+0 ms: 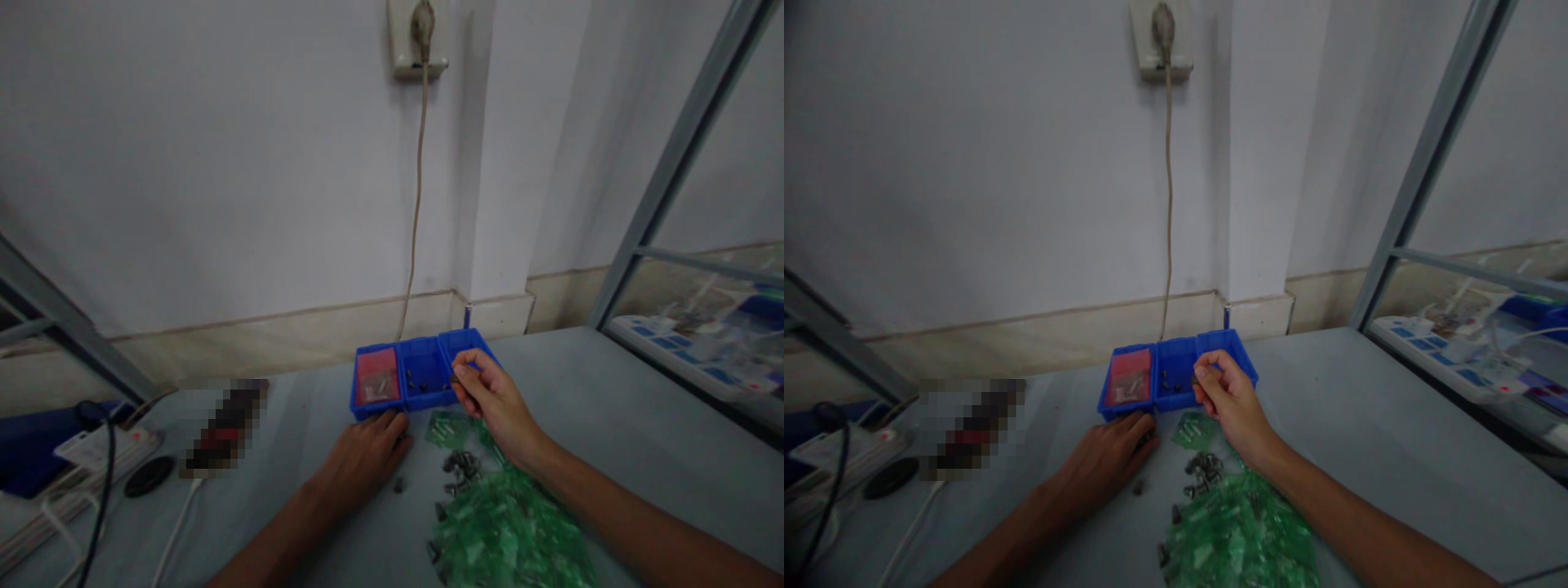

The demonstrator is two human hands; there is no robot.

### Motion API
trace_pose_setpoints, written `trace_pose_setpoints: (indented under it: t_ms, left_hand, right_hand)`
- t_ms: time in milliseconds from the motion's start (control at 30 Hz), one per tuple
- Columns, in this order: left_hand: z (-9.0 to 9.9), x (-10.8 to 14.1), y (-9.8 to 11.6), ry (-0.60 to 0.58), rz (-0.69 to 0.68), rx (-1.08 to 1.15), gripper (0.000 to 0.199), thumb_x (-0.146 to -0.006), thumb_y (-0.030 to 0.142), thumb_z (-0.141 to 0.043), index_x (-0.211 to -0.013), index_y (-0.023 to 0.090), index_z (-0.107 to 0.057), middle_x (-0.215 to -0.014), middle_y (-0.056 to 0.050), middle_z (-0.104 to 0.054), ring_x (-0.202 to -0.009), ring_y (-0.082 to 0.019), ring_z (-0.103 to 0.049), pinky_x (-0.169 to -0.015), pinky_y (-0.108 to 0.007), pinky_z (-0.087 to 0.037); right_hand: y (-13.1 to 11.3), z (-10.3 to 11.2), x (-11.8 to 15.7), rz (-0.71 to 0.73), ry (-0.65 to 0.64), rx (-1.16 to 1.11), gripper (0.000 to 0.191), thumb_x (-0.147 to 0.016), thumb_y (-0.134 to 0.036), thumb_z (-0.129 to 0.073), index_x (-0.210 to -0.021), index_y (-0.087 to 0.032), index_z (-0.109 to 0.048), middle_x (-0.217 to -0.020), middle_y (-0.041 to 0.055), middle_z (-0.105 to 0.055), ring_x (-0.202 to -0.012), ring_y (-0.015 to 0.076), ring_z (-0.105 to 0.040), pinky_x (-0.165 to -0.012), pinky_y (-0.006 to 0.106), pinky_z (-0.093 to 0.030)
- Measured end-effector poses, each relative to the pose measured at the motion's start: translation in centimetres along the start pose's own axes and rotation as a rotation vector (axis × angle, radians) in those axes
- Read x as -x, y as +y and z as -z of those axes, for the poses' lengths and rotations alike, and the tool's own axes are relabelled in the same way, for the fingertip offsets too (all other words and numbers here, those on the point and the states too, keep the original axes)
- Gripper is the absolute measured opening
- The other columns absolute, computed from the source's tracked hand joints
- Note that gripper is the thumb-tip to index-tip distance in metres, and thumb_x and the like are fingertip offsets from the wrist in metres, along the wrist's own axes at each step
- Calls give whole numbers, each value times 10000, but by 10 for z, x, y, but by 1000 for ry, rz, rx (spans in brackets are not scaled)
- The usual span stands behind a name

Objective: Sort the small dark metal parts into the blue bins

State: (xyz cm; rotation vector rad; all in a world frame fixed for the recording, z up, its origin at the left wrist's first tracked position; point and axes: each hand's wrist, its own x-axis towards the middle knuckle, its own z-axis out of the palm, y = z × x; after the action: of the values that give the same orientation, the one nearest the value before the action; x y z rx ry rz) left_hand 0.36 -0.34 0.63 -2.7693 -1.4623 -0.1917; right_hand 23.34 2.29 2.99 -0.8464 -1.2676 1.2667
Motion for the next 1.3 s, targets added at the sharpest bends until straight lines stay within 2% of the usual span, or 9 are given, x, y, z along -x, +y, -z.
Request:
trace_pose_setpoints:
  t_ms: [633,1300]
  left_hand:
    - [-5,0,-2,21,-7,-14,165,-1043,342,-425,-1061,229,-544,-1023,-26,-658,-895,-193,-650,-704,-285,-499]
    - [0,0,1,-1,5,0,185,-1041,346,-414,-1053,225,-552,-1036,-36,-658,-906,-197,-650,-715,-288,-516]
  right_hand:
    - [3,-1,-1,22,-19,-7,241,-954,-461,-586,-999,-225,-563,-661,-47,-532,-475,74,-391,-423,190,-231]
    - [0,-2,-1,18,8,-29,253,-922,-472,-625,-972,-228,-581,-712,-26,-561,-483,76,-404,-414,193,-238]
